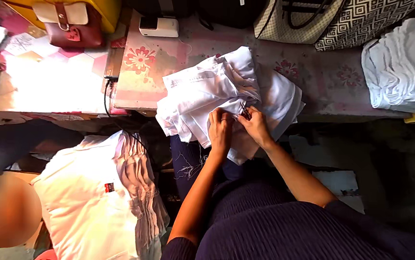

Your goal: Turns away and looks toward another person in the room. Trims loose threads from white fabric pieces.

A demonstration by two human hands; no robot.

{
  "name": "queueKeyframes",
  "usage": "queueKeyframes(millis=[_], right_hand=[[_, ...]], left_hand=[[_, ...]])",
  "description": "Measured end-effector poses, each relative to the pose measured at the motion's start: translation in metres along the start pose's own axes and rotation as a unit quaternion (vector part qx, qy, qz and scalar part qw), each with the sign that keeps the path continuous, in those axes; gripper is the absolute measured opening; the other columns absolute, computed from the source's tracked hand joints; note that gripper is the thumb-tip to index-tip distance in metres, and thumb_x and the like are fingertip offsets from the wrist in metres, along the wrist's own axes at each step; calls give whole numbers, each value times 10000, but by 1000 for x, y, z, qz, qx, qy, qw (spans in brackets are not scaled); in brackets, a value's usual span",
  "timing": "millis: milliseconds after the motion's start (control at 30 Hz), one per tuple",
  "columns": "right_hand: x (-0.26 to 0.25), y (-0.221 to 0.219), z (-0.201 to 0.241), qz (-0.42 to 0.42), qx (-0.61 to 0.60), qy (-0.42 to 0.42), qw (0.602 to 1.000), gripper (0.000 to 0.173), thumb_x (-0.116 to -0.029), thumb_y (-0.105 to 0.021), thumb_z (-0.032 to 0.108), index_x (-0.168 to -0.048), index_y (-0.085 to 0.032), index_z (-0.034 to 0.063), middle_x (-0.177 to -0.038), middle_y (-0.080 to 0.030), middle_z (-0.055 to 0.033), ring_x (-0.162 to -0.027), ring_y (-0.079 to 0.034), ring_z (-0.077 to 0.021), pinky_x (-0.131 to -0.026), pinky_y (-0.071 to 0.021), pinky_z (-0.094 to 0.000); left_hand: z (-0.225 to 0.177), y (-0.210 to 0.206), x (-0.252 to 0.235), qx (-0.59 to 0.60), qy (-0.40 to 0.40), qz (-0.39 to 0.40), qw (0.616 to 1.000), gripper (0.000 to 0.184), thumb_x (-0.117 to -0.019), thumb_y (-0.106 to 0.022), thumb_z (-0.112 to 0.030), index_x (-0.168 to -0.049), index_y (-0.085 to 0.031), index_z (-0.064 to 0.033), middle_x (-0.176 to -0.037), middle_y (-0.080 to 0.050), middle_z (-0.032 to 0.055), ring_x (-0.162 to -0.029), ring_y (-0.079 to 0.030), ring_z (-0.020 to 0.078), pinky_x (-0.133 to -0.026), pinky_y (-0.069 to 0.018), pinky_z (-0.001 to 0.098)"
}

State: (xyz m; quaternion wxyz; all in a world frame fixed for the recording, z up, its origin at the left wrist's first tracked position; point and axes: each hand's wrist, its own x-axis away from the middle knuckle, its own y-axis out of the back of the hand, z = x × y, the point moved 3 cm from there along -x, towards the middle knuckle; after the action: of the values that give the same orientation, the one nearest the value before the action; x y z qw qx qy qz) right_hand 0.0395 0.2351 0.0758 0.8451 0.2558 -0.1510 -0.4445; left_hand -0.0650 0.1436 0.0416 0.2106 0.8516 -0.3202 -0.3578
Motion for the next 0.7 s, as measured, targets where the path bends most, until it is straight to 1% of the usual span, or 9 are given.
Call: queueKeyframes(millis=[33,100,200,267,400,467,533,600,700], right_hand=[[-1,1,-2,9,-57,-10,998,201,-940,-725,127,-1039,-682,-43,-938,-636,-126,-768,-594,-176,-706,-531,-365],[0,4,-7,35,-190,-65,979,117,-926,-716,90,-987,-631,37,-740,-548,11,-570,-457,-33,-525,-410,-211],[0,10,-9,77,-359,-134,921,136,-956,-643,12,-897,-586,121,-581,-483,79,-424,-355,16,-401,-318,-152],[0,10,-8,95,-401,-152,898,168,-977,-610,18,-866,-583,141,-589,-509,80,-422,-350,19,-400,-309,-147],[2,9,-3,86,-399,-157,899,180,-958,-639,-13,-854,-596,127,-618,-556,63,-432,-372,16,-404,-317,-146],[2,11,-5,74,-398,-149,902,155,-931,-659,-49,-898,-613,95,-637,-577,44,-423,-374,13,-392,-321,-146],[3,15,-8,68,-393,-144,906,144,-913,-671,-71,-945,-636,65,-661,-592,29,-427,-382,8,-395,-332,-149],[4,18,-11,68,-381,-140,911,152,-900,-678,-84,-992,-666,36,-696,-610,13,-447,-392,0,-410,-340,-152],[6,18,-12,72,-364,-137,918,171,-891,-686,-85,-1015,-680,34,-738,-629,6,-477,-412,-7,-430,-347,-158]], left_hand=[[4,-2,-1,-4,-16,-9,1000,95,-918,-682,-32,-926,-724,53,-1144,-657,252,-1102,-635,413,-925,-540,502],[7,5,0,63,-7,17,998,90,-919,-670,-8,-876,-717,57,-1122,-661,232,-1087,-641,362,-939,-543,459],[-1,27,3,169,67,60,981,78,-887,-728,-4,-881,-697,67,-1054,-657,189,-901,-668,228,-808,-578,354],[-13,36,5,211,124,52,968,88,-911,-715,-11,-951,-708,68,-1048,-680,176,-858,-697,177,-779,-602,310],[-28,28,5,271,177,37,945,205,-908,-750,-43,-1060,-705,87,-1135,-684,199,-961,-719,179,-850,-613,309],[-26,20,6,283,173,27,943,145,-895,-750,-7,-1009,-725,80,-1105,-701,186,-945,-721,160,-840,-612,294],[-18,17,9,321,195,26,927,84,-885,-746,15,-966,-750,37,-1046,-722,122,-915,-715,116,-822,-610,271],[-14,17,12,375,246,37,893,105,-894,-730,19,-997,-750,21,-1004,-740,81,-896,-714,107,-826,-607,287],[-16,16,10,477,343,61,807,190,-919,-701,41,-1108,-713,48,-970,-749,92,-847,-730,142,-835,-618,320]])
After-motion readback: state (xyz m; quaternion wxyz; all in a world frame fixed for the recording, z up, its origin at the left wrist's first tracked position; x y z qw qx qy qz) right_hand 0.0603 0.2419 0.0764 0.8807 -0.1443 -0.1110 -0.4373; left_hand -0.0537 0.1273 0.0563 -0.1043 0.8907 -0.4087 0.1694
